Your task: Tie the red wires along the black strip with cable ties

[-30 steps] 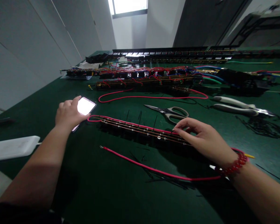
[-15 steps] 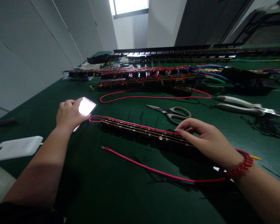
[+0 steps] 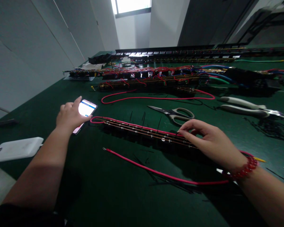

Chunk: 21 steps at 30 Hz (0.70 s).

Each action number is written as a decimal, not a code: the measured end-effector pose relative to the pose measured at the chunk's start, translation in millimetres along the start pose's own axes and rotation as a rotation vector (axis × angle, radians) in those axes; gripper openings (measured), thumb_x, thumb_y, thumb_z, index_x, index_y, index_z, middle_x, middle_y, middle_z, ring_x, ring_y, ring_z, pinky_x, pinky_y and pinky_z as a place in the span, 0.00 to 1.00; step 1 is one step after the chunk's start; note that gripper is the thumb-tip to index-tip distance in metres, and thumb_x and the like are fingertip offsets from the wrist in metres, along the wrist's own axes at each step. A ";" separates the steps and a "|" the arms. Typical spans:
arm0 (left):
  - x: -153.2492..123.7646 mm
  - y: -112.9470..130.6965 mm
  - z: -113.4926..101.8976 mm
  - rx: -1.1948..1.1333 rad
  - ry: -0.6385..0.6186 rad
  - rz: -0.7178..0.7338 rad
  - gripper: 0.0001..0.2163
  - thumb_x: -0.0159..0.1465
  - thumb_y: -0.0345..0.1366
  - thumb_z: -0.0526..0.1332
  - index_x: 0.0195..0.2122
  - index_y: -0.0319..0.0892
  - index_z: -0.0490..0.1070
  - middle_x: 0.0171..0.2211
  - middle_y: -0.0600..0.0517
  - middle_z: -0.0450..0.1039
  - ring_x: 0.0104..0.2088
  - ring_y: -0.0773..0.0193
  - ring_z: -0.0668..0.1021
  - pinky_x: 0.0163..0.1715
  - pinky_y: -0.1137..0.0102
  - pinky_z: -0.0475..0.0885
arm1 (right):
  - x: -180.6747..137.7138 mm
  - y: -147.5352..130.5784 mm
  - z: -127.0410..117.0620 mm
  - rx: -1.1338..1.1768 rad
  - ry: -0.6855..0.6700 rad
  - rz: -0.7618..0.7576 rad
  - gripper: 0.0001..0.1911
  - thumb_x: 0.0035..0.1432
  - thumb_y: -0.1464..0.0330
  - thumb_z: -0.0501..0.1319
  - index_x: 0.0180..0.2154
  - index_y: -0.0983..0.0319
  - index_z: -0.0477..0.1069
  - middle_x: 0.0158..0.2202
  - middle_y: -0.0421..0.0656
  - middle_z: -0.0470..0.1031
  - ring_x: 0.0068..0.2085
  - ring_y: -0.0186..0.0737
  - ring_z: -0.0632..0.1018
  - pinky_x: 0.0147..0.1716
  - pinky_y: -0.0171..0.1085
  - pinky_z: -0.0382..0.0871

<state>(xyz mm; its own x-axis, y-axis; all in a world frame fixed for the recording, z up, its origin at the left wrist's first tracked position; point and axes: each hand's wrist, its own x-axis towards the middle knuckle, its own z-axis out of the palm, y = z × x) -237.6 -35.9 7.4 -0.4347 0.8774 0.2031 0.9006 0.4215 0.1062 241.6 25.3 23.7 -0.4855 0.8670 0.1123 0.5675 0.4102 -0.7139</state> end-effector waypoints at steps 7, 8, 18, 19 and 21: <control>10.0 -10.6 7.8 -0.046 -0.179 -0.111 0.49 0.53 0.61 0.63 0.70 0.44 0.46 0.56 0.38 0.67 0.56 0.32 0.69 0.49 0.48 0.67 | -0.5 0.2 0.5 0.005 0.004 0.000 0.11 0.59 0.57 0.61 0.34 0.57 0.74 0.32 0.42 0.77 0.32 0.42 0.76 0.32 0.41 0.68; 11.7 -13.7 8.6 -0.081 -0.199 -0.132 0.49 0.53 0.61 0.64 0.70 0.44 0.47 0.56 0.38 0.68 0.56 0.34 0.70 0.49 0.49 0.67 | -0.7 0.1 0.3 0.007 0.005 0.001 0.11 0.59 0.57 0.61 0.34 0.57 0.74 0.32 0.42 0.77 0.32 0.42 0.76 0.32 0.41 0.68; 10.9 -30.6 5.2 -0.677 -0.308 -0.466 0.41 0.59 0.43 0.67 0.69 0.55 0.46 0.63 0.44 0.63 0.44 0.49 0.78 0.30 0.61 0.75 | -1.0 0.1 1.1 0.009 0.002 0.017 0.11 0.59 0.57 0.61 0.34 0.58 0.74 0.32 0.42 0.77 0.32 0.41 0.76 0.32 0.41 0.67; 9.8 -27.5 4.3 -0.674 -0.306 -0.467 0.42 0.58 0.42 0.68 0.69 0.54 0.46 0.63 0.42 0.62 0.45 0.49 0.77 0.30 0.61 0.75 | -1.1 -0.3 1.0 0.008 0.002 0.016 0.11 0.59 0.57 0.61 0.34 0.58 0.74 0.32 0.42 0.77 0.33 0.42 0.76 0.33 0.41 0.67; 8.6 -22.8 4.3 -0.659 -0.295 -0.446 0.45 0.54 0.43 0.71 0.69 0.52 0.47 0.63 0.40 0.62 0.47 0.47 0.76 0.30 0.63 0.75 | -1.1 -1.2 0.7 0.004 0.000 0.011 0.11 0.59 0.58 0.61 0.34 0.58 0.74 0.32 0.42 0.77 0.33 0.42 0.76 0.33 0.41 0.67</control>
<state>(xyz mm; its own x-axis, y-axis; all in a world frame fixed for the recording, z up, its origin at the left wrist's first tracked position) -261.9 -37.0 2.6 -0.6459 0.7229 -0.2453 0.4169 0.6032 0.6800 241.0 23.6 23.9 -0.4789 0.8716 0.1047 0.5704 0.3996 -0.7176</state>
